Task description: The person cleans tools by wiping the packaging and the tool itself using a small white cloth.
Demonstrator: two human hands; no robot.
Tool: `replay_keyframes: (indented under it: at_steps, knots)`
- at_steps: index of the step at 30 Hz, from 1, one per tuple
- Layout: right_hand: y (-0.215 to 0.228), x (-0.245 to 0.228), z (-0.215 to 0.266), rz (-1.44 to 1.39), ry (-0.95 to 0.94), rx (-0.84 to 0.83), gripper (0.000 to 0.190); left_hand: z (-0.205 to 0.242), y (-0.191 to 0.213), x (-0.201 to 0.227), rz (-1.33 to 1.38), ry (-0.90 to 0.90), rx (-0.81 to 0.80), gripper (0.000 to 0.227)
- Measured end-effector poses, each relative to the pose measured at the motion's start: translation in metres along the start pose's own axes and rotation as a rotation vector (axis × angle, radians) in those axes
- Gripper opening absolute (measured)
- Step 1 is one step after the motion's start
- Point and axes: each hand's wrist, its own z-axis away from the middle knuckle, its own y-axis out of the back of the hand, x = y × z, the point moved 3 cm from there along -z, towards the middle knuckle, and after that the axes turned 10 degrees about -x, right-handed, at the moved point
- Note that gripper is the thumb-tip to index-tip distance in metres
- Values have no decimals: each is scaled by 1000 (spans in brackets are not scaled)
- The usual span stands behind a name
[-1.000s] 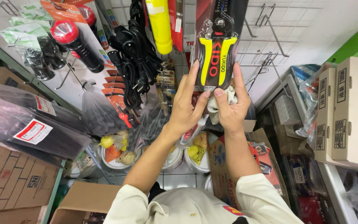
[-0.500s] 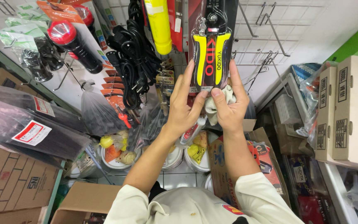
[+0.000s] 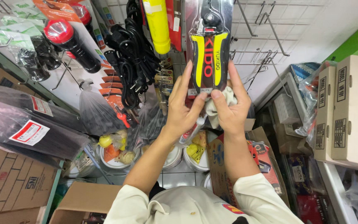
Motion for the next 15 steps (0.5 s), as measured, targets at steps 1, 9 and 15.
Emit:
replay_keyframes:
  at_steps: [1,9,15]
  knots:
    - [-1,4,-4,21,6,-6,66,-1,-1,-4,-29,12,4,73]
    - [6,23,-10,247,-49,-73,64,6,-11,-43,74,191,20,87]
    - [11,31,-2,347,1,-122,60,17,-18,-53,75,183,31,87]
